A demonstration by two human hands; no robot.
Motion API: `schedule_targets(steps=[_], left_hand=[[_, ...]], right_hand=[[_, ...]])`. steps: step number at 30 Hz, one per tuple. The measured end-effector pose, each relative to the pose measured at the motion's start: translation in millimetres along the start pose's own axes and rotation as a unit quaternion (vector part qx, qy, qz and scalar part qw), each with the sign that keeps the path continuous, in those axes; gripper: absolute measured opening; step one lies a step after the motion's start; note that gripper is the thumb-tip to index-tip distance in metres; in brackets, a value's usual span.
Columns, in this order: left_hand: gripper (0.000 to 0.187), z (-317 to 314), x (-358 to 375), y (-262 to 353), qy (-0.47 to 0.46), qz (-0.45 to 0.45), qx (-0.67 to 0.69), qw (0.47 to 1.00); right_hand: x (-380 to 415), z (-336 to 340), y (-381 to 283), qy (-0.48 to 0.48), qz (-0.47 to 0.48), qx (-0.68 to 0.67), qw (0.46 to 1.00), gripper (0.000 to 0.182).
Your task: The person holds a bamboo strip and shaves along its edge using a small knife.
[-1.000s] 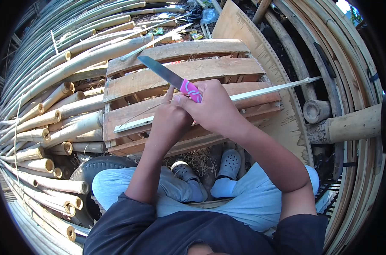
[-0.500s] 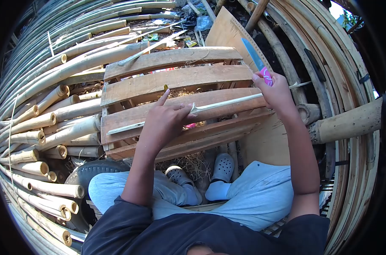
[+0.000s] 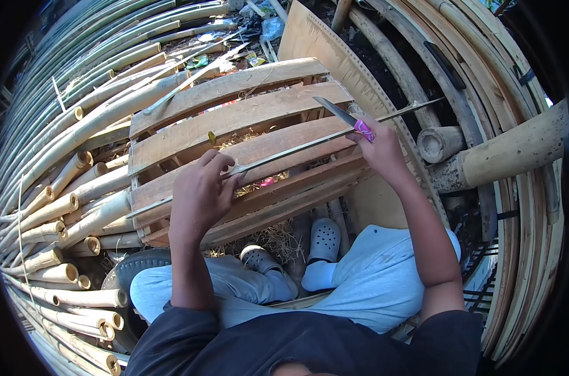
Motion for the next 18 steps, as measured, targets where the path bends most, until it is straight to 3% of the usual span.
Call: schedule_targets(steps=[6, 8, 9, 12, 15, 18], left_hand=[[0.016, -7.8, -3.1, -1.5, -0.012, -0.016, -0.003, 1.000], [0.018, -7.2, -5.4, -1.1, 0.005, -0.060, -0.019, 0.998], [0.019, -6.0, -5.1, 3.1, 0.025, -0.102, -0.038, 0.994], [0.021, -4.1, -2.7, 4.3, 0.010, -0.090, -0.036, 0.995], [0.026, -6.5, 1.8, 4.7, -0.023, -0.072, -0.049, 0.996], [0.032, -14.4, 0.6, -0.6, -0.061, -0.041, 0.003, 0.997]], right_hand=[[3.9, 7.2, -0.5, -0.010, -0.020, 0.004, 1.000, 0.026], [8.2, 31.2, -4.2, 0.145, -0.003, -0.086, 0.986, 0.027], [6.6, 32.0, 12.1, 0.095, -0.066, -0.102, 0.988, 0.035], [7.4, 31.7, 29.3, 0.046, -0.138, -0.046, 0.988, 0.041], [8.8, 26.4, 52.2, 0.046, -0.226, 0.035, 0.972, 0.048], [16.2, 24.8, 48.8, 0.043, -0.301, 0.020, 0.952, 0.051]])
Point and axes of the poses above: each hand's wrist, its own x-axis away from the middle knuckle, its own z-axis out of the back of the hand, y = z × x, the point moved 7 cm from there along -x, towards the middle knuckle, and after that the axes turned 3 degrees about -z, right-handed, at the moved point
